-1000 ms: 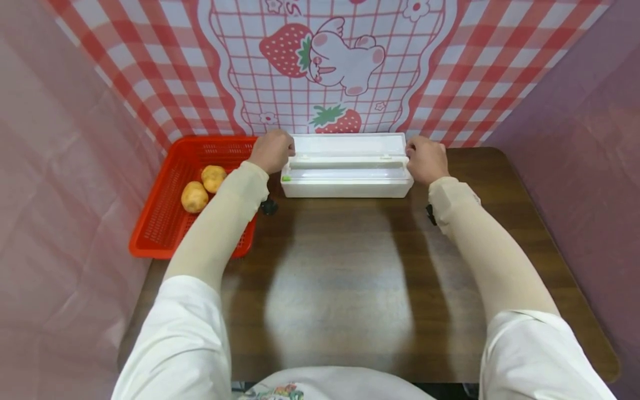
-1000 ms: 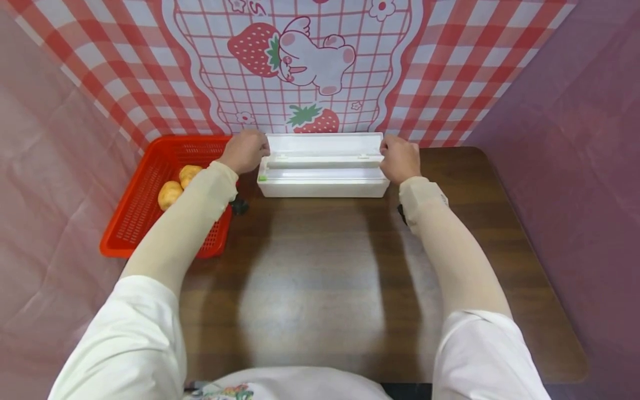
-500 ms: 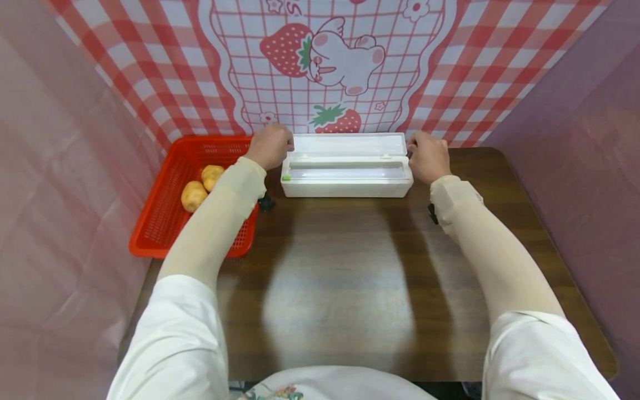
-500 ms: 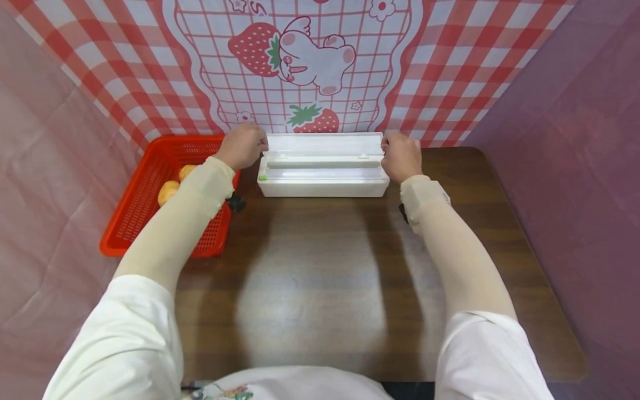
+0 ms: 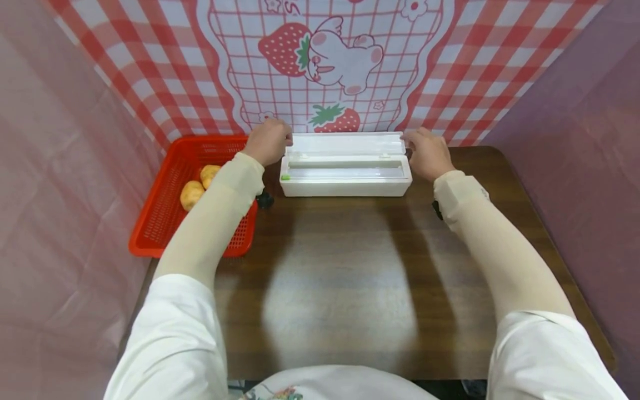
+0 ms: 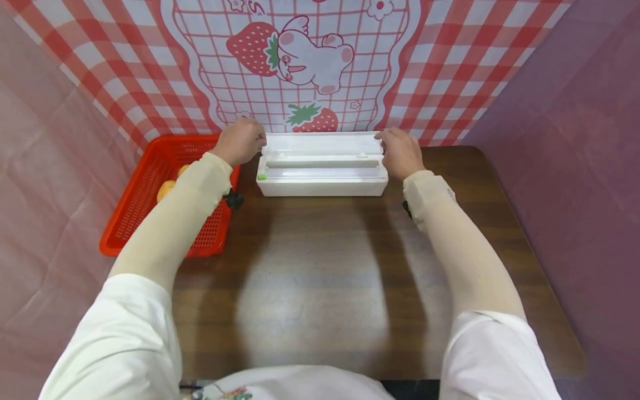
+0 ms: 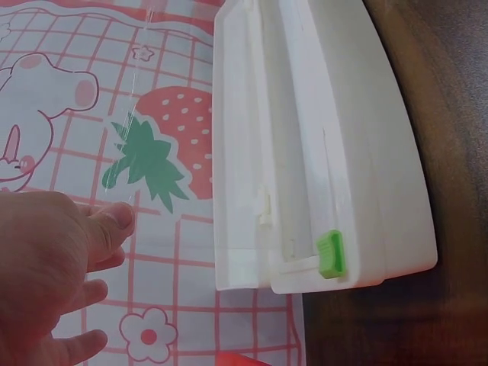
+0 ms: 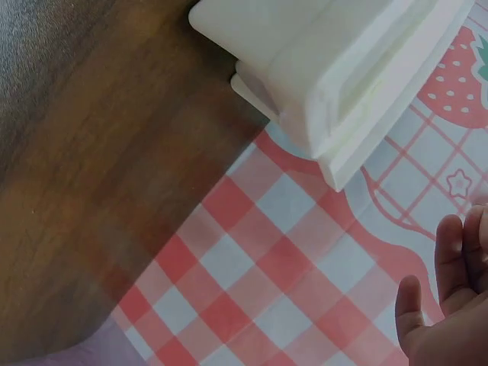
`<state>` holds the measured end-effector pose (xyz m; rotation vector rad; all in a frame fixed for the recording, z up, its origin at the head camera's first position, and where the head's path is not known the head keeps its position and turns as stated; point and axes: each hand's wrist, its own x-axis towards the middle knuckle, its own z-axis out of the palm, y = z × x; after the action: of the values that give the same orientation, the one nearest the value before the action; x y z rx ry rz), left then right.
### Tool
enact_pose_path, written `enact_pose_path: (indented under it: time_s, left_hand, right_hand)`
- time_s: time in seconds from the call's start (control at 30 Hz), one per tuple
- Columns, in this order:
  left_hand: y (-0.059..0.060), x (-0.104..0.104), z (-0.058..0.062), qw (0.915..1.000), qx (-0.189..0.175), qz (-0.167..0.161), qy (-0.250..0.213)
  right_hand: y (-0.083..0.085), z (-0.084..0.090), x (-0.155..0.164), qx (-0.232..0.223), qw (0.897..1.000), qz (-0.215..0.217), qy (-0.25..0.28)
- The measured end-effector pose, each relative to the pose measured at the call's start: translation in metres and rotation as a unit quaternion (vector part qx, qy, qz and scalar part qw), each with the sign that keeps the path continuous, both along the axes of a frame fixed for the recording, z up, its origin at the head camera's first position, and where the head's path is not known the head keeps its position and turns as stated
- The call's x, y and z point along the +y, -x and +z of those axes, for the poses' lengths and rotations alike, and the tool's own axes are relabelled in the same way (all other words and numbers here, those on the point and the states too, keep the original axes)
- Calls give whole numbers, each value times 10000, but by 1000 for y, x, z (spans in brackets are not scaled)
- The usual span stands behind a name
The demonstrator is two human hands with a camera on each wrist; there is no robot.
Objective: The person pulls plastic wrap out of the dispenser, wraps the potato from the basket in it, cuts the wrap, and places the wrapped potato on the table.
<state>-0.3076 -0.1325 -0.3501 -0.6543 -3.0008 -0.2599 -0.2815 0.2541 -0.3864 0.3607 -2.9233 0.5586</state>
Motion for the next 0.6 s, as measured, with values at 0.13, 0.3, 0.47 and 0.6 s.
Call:
enact_pose_path:
  time_s: [0.13,0.3,0.47,0.6]
  left_hand:
    - [0,0,2,10000,22,0,-69]
    - [0,0,4,9999,21,20,-122]
    - [0,0,6,10000,-5,42,-78]
    - [-1,0,7,10000,-9,75,-63]
  right_hand:
    - [-2,1,2,283,9993,252,-63]
    - [-3,6,2,95,9994,184,262]
    - [-3,13,3,-168,9994,151,251]
    - [-3,15,4,-100,9993,297,190]
